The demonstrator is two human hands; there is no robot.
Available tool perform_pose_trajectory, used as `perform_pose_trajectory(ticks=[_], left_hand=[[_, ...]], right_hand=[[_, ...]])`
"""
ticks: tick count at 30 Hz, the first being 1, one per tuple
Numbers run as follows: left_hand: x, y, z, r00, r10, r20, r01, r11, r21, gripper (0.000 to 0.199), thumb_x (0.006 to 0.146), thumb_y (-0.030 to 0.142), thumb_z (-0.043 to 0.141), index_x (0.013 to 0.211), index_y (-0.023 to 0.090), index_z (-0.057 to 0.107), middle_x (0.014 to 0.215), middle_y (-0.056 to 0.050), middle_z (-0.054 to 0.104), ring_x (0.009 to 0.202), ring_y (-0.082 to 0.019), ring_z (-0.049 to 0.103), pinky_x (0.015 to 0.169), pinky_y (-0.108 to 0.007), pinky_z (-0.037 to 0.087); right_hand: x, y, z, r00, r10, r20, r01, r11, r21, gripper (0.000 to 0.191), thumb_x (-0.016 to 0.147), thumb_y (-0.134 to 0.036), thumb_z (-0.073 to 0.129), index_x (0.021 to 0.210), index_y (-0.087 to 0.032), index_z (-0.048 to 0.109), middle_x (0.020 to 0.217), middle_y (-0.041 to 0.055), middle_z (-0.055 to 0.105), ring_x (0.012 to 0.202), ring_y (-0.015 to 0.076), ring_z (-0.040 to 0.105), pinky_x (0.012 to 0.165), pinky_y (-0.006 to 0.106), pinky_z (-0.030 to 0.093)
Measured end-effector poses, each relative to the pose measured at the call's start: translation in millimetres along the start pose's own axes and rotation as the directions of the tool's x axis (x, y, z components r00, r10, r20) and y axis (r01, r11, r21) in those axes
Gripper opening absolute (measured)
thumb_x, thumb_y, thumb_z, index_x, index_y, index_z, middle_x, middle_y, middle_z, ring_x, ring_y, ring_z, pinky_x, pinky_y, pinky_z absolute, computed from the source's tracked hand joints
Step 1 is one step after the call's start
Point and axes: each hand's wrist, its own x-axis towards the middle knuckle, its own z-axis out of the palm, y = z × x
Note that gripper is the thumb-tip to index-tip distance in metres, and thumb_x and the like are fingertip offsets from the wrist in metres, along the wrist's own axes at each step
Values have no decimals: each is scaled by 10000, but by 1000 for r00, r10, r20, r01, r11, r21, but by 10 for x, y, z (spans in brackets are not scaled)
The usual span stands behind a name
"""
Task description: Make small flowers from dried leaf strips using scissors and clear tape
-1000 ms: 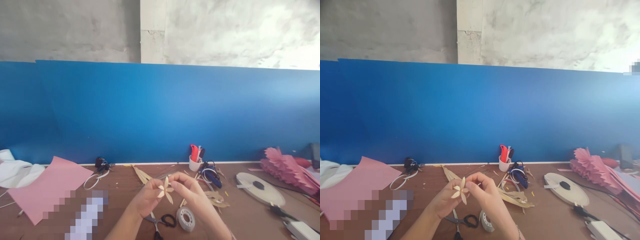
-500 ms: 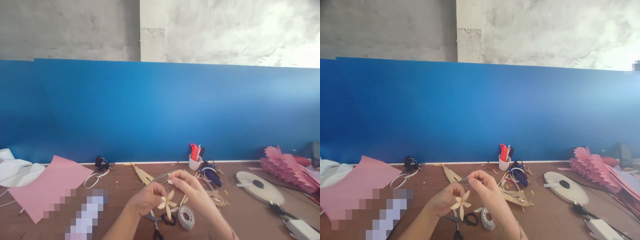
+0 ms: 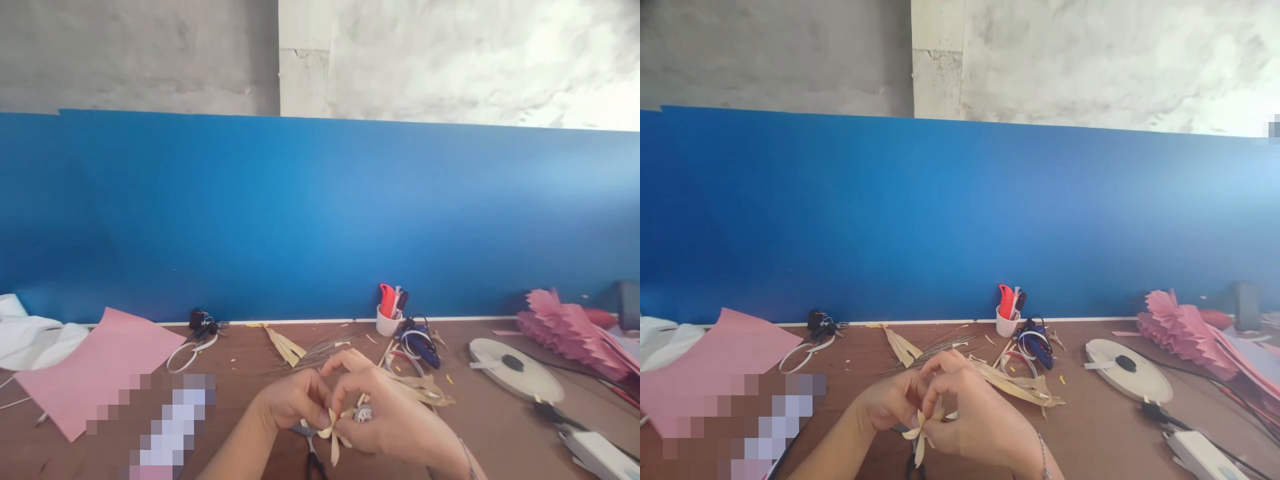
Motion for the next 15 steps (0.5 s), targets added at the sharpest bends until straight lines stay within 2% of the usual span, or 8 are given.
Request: perform_pose_trajectory(ticks=[5,8,10,13,15], left_hand=[[5,-7,9,998,-33,47,34,999,-25,345,389,327,900,620,144,721,616,-24,649,562,-130,510,616,-274,396],[8,8,35,999,-13,38,14,1000,-26,365,361,214,908,660,138,713,656,-13,663,598,-124,542,635,-251,408],[10,25,58,1000,9,28,-8,999,-42,454,324,150,907,735,142,714,677,-4,667,618,-125,562,641,-238,416],[13,38,70,999,25,41,-22,996,-82,619,295,142,913,876,167,699,677,10,658,602,-123,563,614,-227,419],[12,31,53,998,33,53,-29,997,-66,555,318,191,918,826,154,698,665,1,644,610,-129,561,628,-238,426]], right_hand=[[4,-19,8,999,-32,16,31,999,23,182,623,-57,635,592,-229,686,1047,24,641,902,214,603,737,311,451],[10,-33,46,999,42,35,-46,992,120,169,636,-71,623,574,-219,677,1041,30,641,878,205,609,680,283,459],[17,-42,85,994,101,47,-108,978,178,144,637,-89,632,566,-209,670,1054,30,627,848,192,611,669,275,465],[38,-54,134,985,164,44,-170,946,275,139,617,-87,638,529,-194,653,1060,31,602,842,191,607,633,262,466],[55,-54,140,981,191,38,-190,899,395,122,639,-136,647,527,-183,649,1056,45,584,831,193,601,594,256,461]])
